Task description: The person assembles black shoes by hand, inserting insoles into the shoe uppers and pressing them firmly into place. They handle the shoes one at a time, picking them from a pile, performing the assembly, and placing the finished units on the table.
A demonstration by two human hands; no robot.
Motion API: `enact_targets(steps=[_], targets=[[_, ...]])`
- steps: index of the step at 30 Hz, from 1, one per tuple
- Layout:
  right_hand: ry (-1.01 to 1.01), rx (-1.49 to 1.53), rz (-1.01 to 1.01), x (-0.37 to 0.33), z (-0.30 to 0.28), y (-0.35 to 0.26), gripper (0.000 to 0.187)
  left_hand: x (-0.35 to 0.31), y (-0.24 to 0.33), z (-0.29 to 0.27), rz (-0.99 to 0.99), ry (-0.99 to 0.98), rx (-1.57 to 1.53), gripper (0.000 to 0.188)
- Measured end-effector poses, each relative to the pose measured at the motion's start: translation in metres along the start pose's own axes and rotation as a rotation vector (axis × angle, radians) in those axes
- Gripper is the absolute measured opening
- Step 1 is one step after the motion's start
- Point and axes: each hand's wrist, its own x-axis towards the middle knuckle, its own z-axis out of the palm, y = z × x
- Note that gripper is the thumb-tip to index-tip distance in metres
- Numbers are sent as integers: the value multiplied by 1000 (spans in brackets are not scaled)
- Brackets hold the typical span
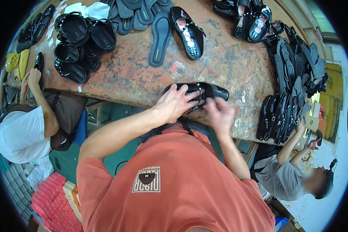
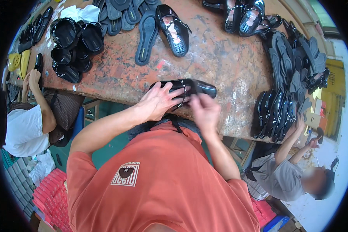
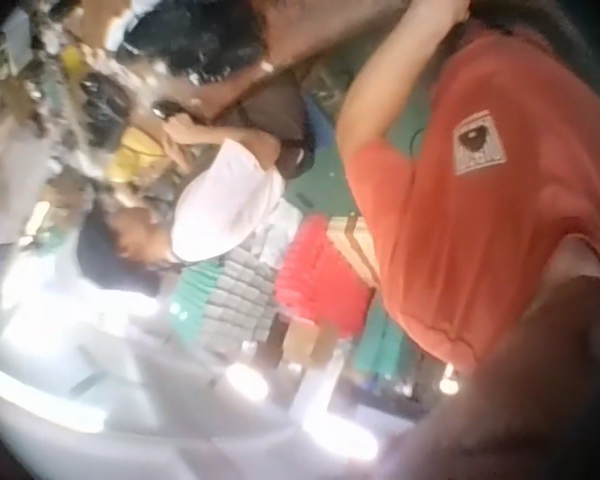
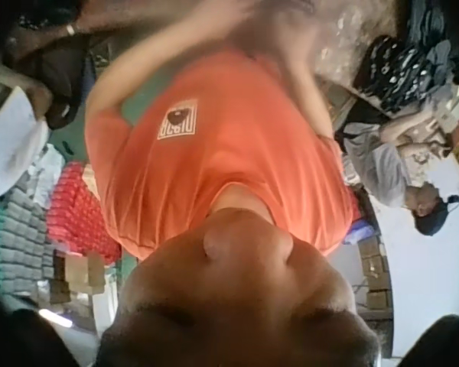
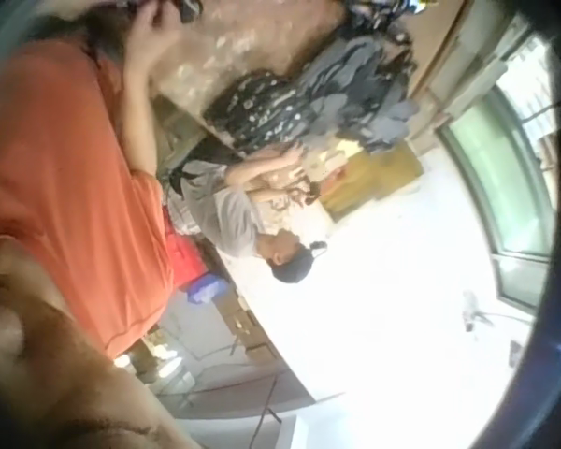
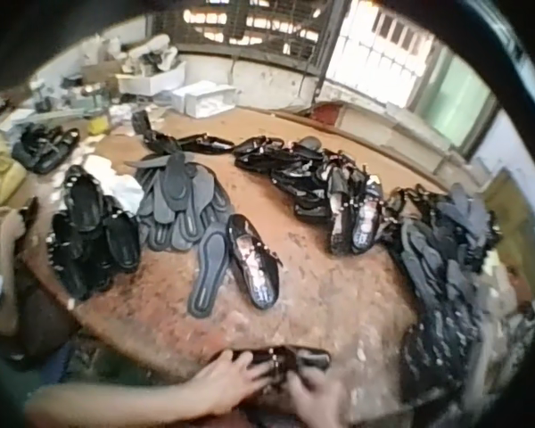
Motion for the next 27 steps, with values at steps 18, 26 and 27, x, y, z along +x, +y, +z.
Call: enact_targets(steps=[18,26,27], targets=[[-494,-910,-537,43,-13,-41,13,-18,-31,15,70,201,-473,96],[-598,-968,-682,61,-30,-47,26,-20,-31,8,267,174,-175,97],[-598,-894,-824,67,-44,-51,28,-21,-30,11,326,205,-114,96]])
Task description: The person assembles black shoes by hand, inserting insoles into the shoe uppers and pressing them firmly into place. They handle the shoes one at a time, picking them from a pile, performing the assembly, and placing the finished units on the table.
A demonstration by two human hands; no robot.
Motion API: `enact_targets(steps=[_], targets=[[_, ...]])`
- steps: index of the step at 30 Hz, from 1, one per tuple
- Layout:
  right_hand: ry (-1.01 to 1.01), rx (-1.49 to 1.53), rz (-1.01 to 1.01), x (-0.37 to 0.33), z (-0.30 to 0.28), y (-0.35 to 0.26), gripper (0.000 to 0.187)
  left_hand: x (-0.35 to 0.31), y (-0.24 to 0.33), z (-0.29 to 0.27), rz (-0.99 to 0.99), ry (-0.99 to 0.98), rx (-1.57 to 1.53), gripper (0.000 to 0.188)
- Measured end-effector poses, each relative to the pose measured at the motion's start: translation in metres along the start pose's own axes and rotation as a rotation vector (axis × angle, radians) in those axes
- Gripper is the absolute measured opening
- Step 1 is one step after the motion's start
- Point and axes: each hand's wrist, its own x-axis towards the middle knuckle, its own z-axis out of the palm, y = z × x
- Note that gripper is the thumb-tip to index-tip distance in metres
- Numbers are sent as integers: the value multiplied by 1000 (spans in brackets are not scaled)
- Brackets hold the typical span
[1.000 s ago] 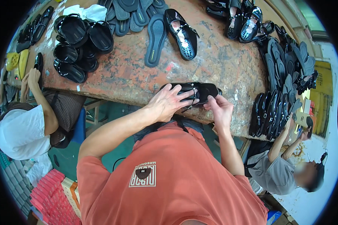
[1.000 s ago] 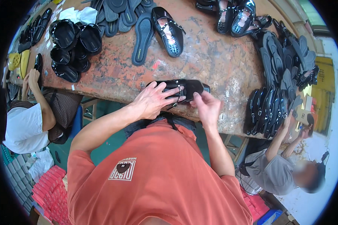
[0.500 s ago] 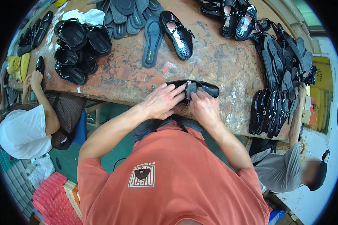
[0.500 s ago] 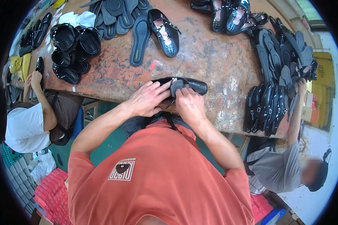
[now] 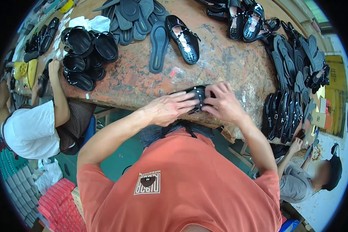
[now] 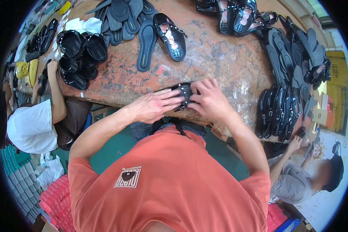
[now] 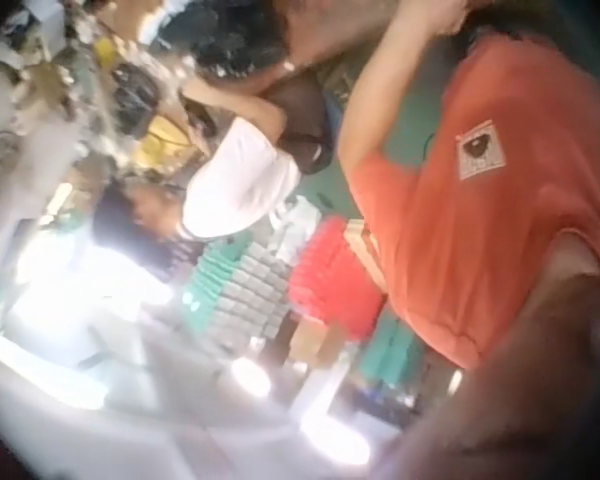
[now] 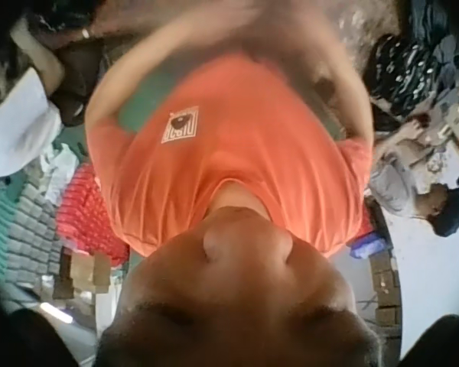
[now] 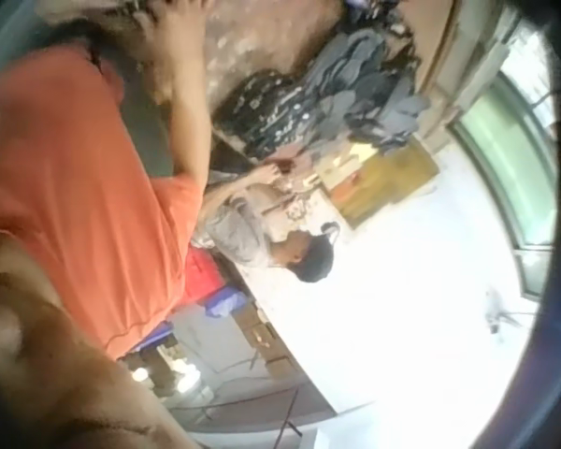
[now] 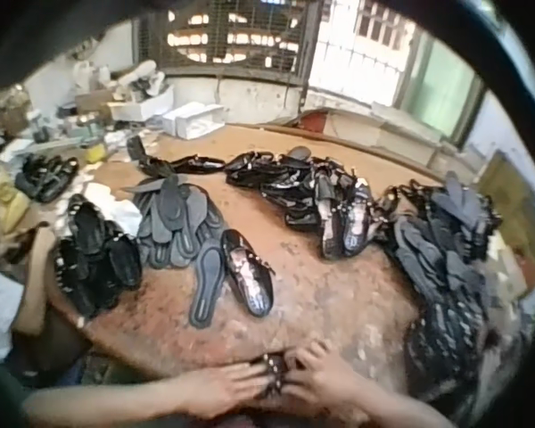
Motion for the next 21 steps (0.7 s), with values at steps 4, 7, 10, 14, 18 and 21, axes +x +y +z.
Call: enact_targets(steps=[4,7,10,14,18,21], targets=[[60,199,-18,-28,24,38,56,11,-1,-9,6,-65,-148,102],[156,351,43,-27,51,50,84,44,7,-1,-28,-81,-54,101],[122,345,24,-20,44,51,105,75,9,12,-143,-27,-85,94],[101,351,103,-26,46,54,114,39,10,3,-113,18,-184,90],[31,290,117,-26,47,58,114,93,8,9,-79,-28,-66,81],[15,293,114,-27,47,65,115,92,18,-5,-133,-94,6,77]])
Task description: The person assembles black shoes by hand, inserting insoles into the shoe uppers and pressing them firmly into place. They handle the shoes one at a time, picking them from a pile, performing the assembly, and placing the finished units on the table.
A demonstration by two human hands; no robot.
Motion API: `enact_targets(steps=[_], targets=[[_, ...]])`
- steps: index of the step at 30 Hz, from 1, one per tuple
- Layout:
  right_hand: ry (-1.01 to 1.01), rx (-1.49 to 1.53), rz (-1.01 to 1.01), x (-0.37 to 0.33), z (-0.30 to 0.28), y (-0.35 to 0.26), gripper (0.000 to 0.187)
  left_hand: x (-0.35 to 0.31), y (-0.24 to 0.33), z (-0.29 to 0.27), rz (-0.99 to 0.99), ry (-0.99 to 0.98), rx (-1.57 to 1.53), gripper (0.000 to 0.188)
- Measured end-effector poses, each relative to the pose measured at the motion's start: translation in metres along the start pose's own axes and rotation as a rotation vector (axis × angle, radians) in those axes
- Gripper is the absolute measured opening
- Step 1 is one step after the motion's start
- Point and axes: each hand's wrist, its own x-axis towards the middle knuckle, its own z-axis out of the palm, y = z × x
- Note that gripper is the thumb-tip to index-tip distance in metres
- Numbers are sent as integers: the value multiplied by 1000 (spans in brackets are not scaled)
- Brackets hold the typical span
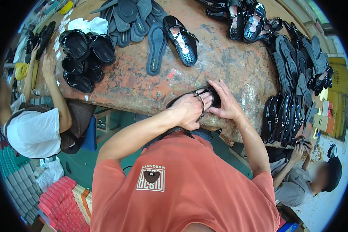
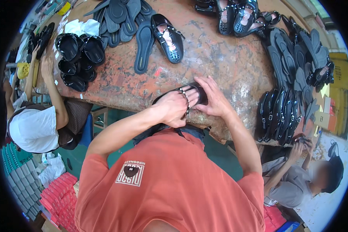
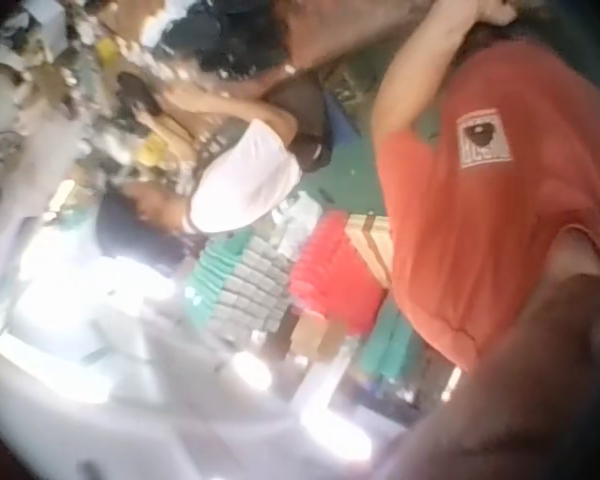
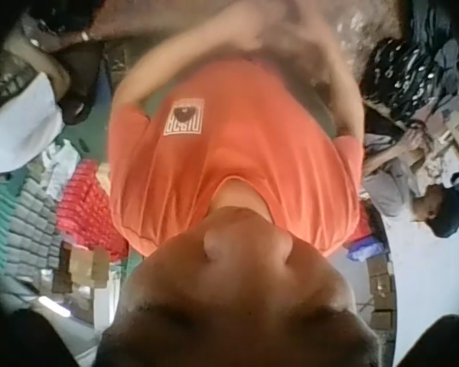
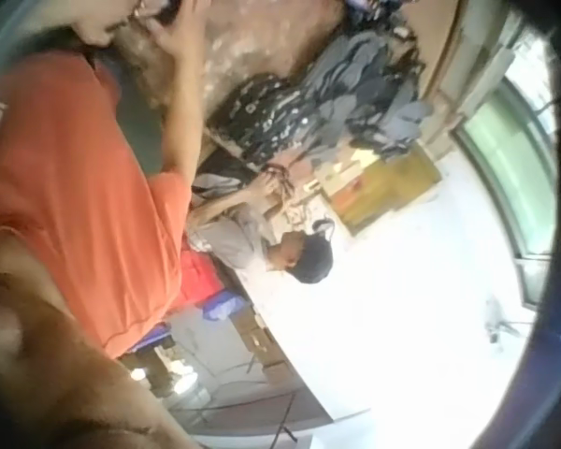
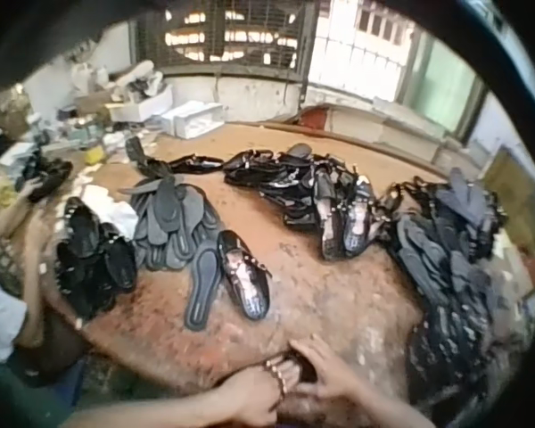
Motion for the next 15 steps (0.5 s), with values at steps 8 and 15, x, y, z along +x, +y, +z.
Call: enact_targets(steps=[8,15], targets=[[55,-297,-261,-3,-14,-40,33,-95,3,-18,-597,662,-898,85],[-365,-495,180,13,-68,-85,47,-2,32,-93,-262,854,-607,56]])
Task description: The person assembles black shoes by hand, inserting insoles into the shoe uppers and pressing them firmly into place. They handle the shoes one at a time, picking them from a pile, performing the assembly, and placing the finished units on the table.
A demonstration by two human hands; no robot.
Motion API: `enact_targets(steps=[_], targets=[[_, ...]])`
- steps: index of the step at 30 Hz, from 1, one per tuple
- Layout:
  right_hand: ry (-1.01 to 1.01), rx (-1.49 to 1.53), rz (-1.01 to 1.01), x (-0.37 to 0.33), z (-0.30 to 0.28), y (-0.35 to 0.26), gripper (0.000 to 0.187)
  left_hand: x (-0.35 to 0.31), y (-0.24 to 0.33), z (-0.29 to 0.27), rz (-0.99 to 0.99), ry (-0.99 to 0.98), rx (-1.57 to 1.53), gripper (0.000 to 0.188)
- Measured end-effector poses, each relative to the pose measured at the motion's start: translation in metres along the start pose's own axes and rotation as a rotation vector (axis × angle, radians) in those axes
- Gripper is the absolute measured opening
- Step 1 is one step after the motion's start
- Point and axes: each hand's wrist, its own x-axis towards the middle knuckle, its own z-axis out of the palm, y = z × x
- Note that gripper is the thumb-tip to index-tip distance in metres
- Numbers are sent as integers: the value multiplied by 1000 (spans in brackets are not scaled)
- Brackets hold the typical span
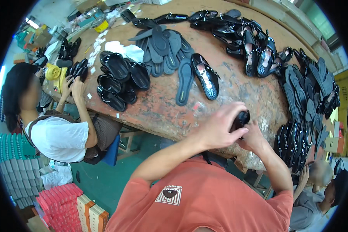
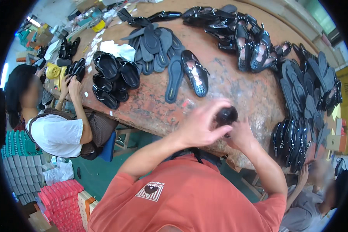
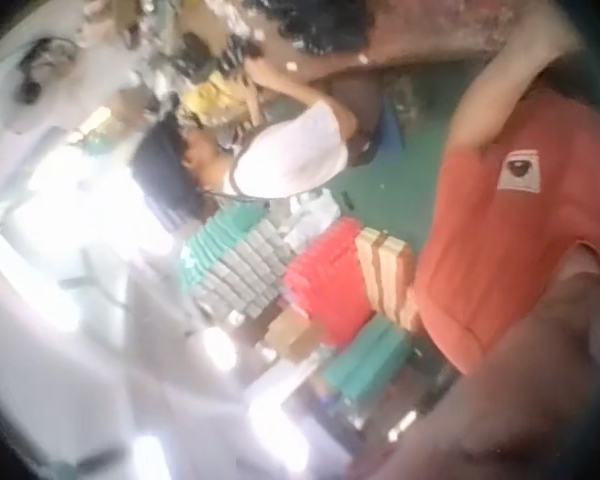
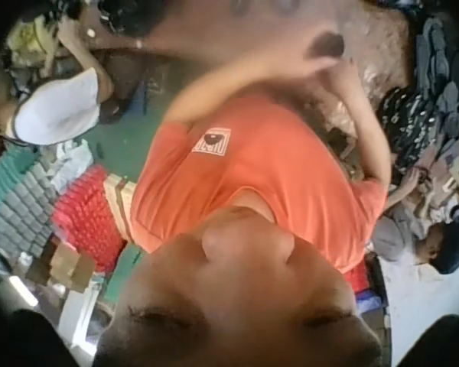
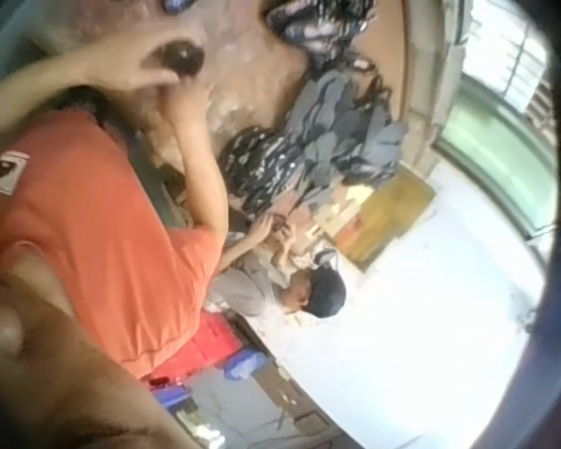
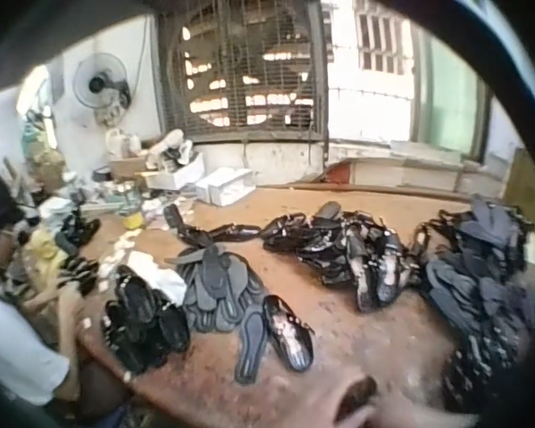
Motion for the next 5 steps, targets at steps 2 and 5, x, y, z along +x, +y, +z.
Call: enact_targets(steps=[2,5], targets=[[74,334,22,-8,16,3,53,9,12,19,53,-50,12,52],[175,733,-48,2,47,9,57,13,24,44,118,-141,27,51]])
